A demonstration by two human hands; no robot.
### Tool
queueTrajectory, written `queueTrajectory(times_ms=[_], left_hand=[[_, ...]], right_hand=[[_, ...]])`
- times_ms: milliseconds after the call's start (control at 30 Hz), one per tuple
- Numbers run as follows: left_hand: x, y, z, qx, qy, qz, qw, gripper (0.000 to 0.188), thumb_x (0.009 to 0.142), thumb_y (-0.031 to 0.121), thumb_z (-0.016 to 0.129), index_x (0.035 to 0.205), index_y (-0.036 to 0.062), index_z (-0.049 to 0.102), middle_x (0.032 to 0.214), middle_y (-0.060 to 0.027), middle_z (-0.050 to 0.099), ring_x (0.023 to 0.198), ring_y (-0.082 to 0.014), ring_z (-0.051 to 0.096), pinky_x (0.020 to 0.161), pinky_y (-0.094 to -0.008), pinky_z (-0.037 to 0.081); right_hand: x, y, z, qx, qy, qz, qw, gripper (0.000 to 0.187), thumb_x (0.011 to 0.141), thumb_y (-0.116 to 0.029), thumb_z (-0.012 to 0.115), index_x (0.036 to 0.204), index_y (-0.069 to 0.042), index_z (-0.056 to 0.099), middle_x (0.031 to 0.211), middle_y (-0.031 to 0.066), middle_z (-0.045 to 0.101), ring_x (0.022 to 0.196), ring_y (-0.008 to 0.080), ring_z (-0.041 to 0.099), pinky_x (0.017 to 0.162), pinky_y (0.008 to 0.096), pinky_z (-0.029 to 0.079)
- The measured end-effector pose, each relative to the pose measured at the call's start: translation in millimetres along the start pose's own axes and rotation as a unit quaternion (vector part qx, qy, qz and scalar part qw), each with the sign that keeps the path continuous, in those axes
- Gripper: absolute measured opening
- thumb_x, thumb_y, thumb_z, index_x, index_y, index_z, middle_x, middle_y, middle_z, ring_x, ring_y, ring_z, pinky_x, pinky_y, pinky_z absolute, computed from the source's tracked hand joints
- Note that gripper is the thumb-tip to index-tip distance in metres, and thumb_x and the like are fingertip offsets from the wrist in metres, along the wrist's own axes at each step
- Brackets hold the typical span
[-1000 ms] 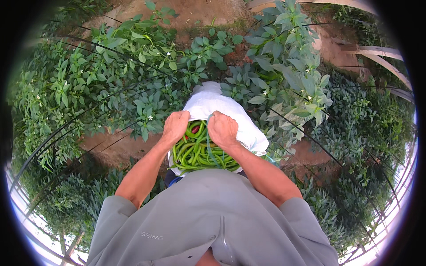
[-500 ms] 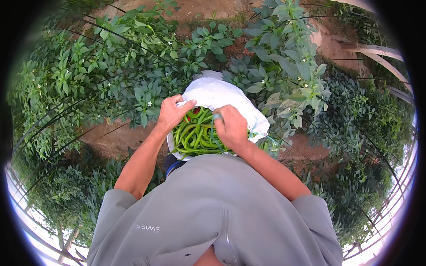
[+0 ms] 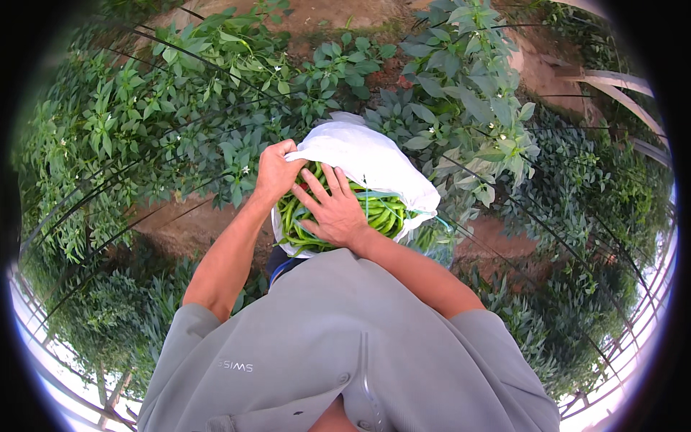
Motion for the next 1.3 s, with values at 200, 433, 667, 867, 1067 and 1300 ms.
queueTrajectory(times_ms=[200, 433, 667, 867, 1067, 1300], left_hand=[[-2.6, 12.8, -1.3, 0.027, 0.033, 0.054, 0.998, 0.030, 0.085, 0.013, 0.082, 0.076, -0.0033, 0.059, 0.064, -0.0129, 0.054, 0.059, -0.0140, 0.046, 0.058, -0.0379, 0.045], [0.7, 15.8, -4.6, 0.043, 0.025, 0.069, 0.996, 0.030, 0.084, 0.021, 0.085, 0.077, -0.0006, 0.065, 0.071, -0.0238, 0.064, 0.064, -0.0439, 0.064, 0.060, -0.0462, 0.051], [-23.1, 8.9, -1.3, 0.024, 0.041, 0.179, 0.983, 0.042, 0.084, 0.010, 0.085, 0.071, -0.0028, 0.047, 0.065, -0.0206, 0.049, 0.052, -0.0337, 0.042, 0.052, -0.0428, 0.038], [-58.7, -14.0, 7.6, 0.131, 0.020, 0.258, 0.957, 0.040, 0.090, 0.025, 0.085, 0.070, 0.0047, 0.056, 0.067, -0.0137, 0.060, 0.060, -0.0381, 0.061, 0.055, -0.0486, 0.049], [-63.0, -9.5, 16.9, 0.084, 0.076, 0.307, 0.945, 0.038, 0.099, 0.025, 0.078, 0.076, 0.0043, 0.057, 0.070, -0.0131, 0.058, 0.061, -0.0358, 0.060, 0.055, -0.0471, 0.048], [-74.3, -13.2, 23.0, 0.133, 0.068, 0.309, 0.939, 0.033, 0.097, 0.030, 0.079, 0.081, 0.0069, 0.062, 0.071, -0.0092, 0.058, 0.063, -0.0328, 0.063, 0.057, -0.0456, 0.051]], right_hand=[[18.1, 13.0, 24.6, -0.021, -0.055, -0.003, 0.998, 0.072, 0.096, -0.055, 0.070, 0.158, -0.024, 0.052, 0.169, 0.0132, 0.037, 0.160, 0.0476, 0.024, 0.131, 0.0640, 0.021], [33.2, 24.8, 26.6, -0.070, -0.072, 0.011, 0.995, 0.065, 0.094, -0.052, 0.071, 0.151, -0.024, 0.056, 0.163, 0.0117, 0.042, 0.153, 0.0463, 0.033, 0.127, 0.0607, 0.027], [28.6, 28.8, 48.2, -0.034, -0.097, 0.015, 0.995, 0.055, 0.094, -0.050, 0.069, 0.140, -0.020, 0.065, 0.153, 0.0108, 0.052, 0.143, 0.0403, 0.045, 0.121, 0.0571, 0.034], [21.6, 17.0, 38.9, -0.048, -0.161, 0.026, 0.985, 0.051, 0.095, -0.050, 0.065, 0.127, -0.011, 0.073, 0.132, 0.0139, 0.068, 0.134, 0.0396, 0.052, 0.115, 0.0550, 0.039], [18.8, 19.5, -2.4, 0.026, -0.095, -0.037, 0.994, 0.046, 0.092, -0.037, 0.072, 0.123, -0.003, 0.070, 0.127, 0.0198, 0.065, 0.126, 0.0397, 0.056, 0.111, 0.0547, 0.043], [-14.5, 31.6, -57.0, 0.067, 0.021, -0.139, 0.988, 0.054, 0.085, 0.001, 0.067, 0.139, -0.006, 0.064, 0.144, 0.0169, 0.059, 0.119, 0.0366, 0.063, 0.100, 0.0495, 0.054]])
Point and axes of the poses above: each hand's wrist, its own x-axis towards the middle knuckle, its own z-axis out of the palm, y = z × x, the point moved 3 cm from there along x, towards the middle knuckle
